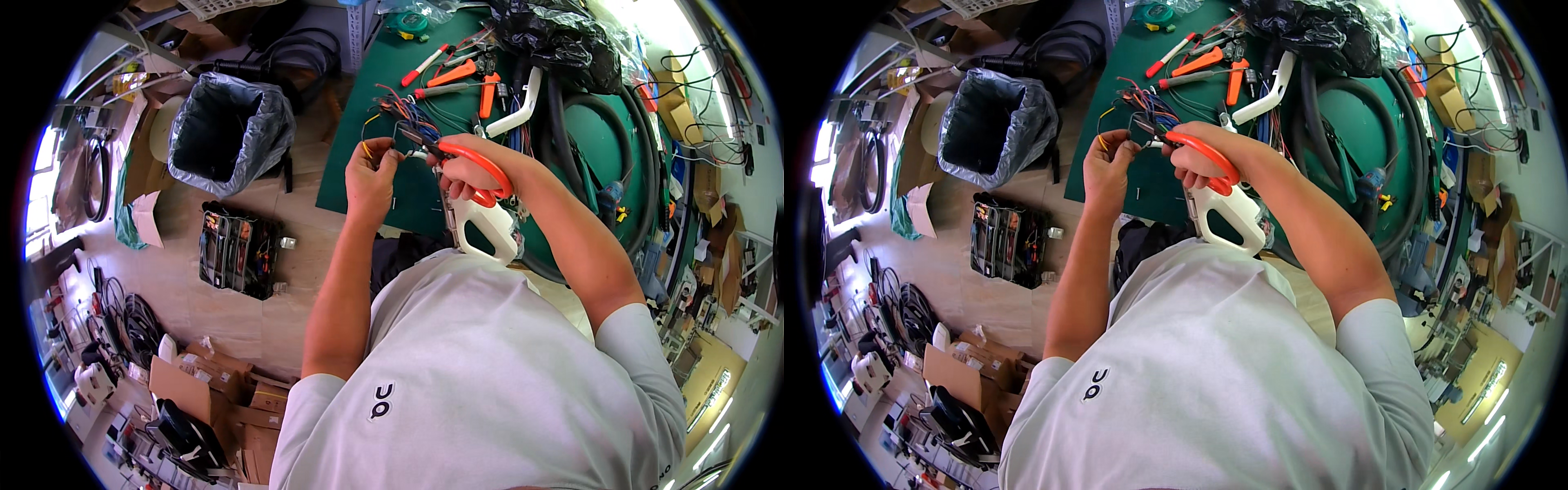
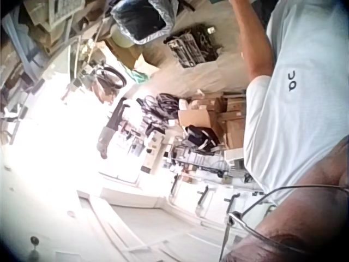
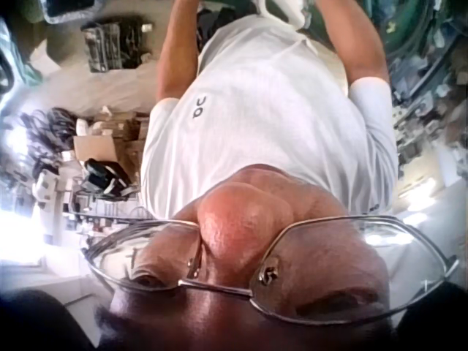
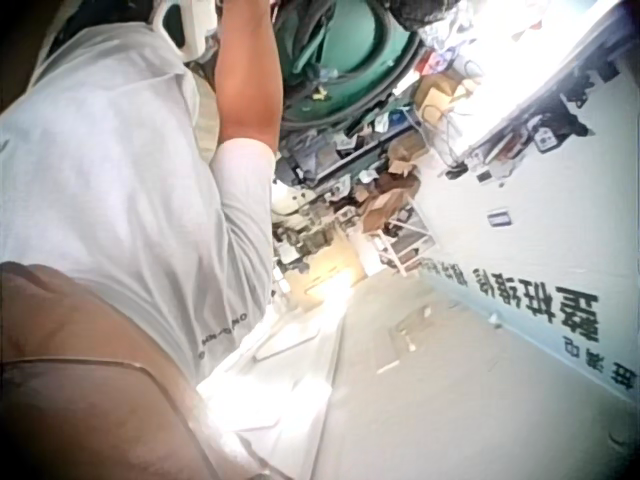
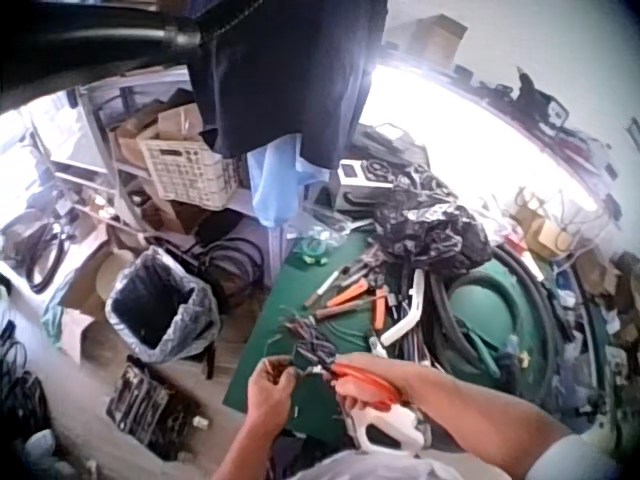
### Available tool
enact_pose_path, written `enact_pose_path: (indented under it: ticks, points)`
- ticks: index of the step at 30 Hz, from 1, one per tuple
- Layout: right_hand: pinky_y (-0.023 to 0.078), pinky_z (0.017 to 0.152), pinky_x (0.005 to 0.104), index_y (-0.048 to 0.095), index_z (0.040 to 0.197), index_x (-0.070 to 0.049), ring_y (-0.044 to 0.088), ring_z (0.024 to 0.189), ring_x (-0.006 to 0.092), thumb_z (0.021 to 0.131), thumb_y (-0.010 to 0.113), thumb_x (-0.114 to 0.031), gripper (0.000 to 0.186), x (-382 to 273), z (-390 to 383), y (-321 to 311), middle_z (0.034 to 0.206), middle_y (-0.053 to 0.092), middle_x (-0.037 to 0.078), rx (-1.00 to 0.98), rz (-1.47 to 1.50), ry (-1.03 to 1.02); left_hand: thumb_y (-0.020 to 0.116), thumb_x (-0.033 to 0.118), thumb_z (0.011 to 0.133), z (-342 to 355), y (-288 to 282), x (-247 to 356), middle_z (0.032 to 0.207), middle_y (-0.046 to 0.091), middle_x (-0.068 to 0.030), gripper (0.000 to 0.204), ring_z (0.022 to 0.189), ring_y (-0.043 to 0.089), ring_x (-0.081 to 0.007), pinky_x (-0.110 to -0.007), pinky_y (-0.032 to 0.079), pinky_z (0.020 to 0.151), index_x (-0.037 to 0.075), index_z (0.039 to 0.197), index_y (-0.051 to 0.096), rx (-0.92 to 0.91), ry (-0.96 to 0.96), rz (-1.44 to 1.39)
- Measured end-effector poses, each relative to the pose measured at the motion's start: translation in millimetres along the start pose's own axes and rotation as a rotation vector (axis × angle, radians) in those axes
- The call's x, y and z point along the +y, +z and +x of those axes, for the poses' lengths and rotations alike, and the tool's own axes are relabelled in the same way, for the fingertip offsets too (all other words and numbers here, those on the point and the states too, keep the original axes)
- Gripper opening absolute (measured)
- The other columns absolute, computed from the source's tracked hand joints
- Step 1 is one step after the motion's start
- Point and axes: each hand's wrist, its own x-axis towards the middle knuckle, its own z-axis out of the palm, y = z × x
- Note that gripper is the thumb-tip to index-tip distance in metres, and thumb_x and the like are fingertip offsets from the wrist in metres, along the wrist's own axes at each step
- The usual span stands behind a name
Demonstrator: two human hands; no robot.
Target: The person manipulates multiple colored electrical wires within a white plastic housing, using wire cutters to trim the wire ends and stripping insulation to prepare the connections.
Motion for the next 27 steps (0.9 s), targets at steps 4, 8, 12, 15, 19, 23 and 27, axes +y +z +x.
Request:
enact_pose_path:
  ticks: [4,8,12,15,19,23,27]
  points:
    - [0.051,0.057,0.0263,0.050,0.115,0.005,0.061,0.067,0.0151,0.082,0.045,-0.009,0.036,-6.0,3.0,4.0,0.083,0.062,0.013,0.006,-0.024,0.000,0.057,0.003,0.090,-1.0,-1.9,-2.0,0.088,0.063,-0.0053,0.015,0.081,0.059,-0.0079,-0.021,0.046,0.075,-0.003,0.104,0.056,-0.004,-0.003,-0.004]
    - [0.051,0.056,0.0269,0.050,0.114,0.005,0.061,0.064,0.0157,0.080,0.045,-0.009,0.037,-10.6,4.2,5.9,0.082,0.061,0.013,0.018,-0.071,0.008,0.056,0.003,0.091,-0.7,-3.7,-1.8,0.086,0.062,-0.0042,0.014,0.079,0.057,-0.0078,-0.022,0.045,0.074,-0.002,0.104,0.057,-0.015,0.006,0.023]
    - [0.050,0.055,0.0272,0.050,0.114,0.005,0.059,0.061,0.0154,0.079,0.045,-0.010,0.037,-13.7,4.6,5.8,0.081,0.060,0.012,0.029,-0.118,0.025,0.056,0.004,0.090,0.6,-4.3,0.6,0.086,0.062,-0.0040,0.015,0.080,0.056,-0.0076,-0.022,0.044,0.076,-0.002,0.104,0.056,-0.035,-0.018,0.050]
    - [0.049,0.053,0.0279,0.051,0.111,0.003,0.058,0.060,0.0149,0.079,0.045,-0.010,0.035,-17.3,3.7,5.7,0.080,0.059,0.010,0.049,-0.185,0.014,0.056,0.004,0.090,0.6,-4.6,3.9,0.087,0.062,-0.0041,0.016,0.081,0.056,-0.0075,-0.022,0.044,0.078,-0.003,0.104,0.056,-0.047,-0.027,0.088]
    - [0.047,0.049,0.0290,0.053,0.104,0.000,0.056,0.056,0.0145,0.080,0.045,-0.011,0.027,-26.3,-1.3,8.9,0.075,0.057,0.008,0.074,-0.252,0.034,0.057,0.003,0.090,1.0,-5.0,-1.1,0.082,0.061,-0.0021,0.013,0.072,0.054,-0.0055,-0.020,0.042,0.066,-0.001,0.102,0.058,-0.027,0.023,0.096]
    - [0.046,0.046,0.0322,0.056,0.097,-0.002,0.056,0.050,0.0179,0.083,0.047,-0.012,0.020,-19.2,2.7,6.2,0.068,0.055,0.008,0.094,-0.332,-0.011,0.057,0.003,0.090,1.9,-4.9,-1.3,0.082,0.061,-0.0021,0.012,0.073,0.054,-0.0057,-0.020,0.042,0.066,-0.001,0.102,0.058,-0.031,0.019,0.087]
    - [0.046,0.044,0.0346,0.057,0.095,-0.003,0.054,0.047,0.0197,0.083,0.048,-0.014,0.018,-19.4,1.8,7.9,0.067,0.055,0.010,0.119,-0.344,0.042,0.057,0.003,0.090,2.0,-4.3,0.1,0.083,0.061,-0.0028,0.013,0.075,0.054,-0.0063,-0.021,0.043,0.069,-0.001,0.102,0.058,-0.035,0.021,0.060]
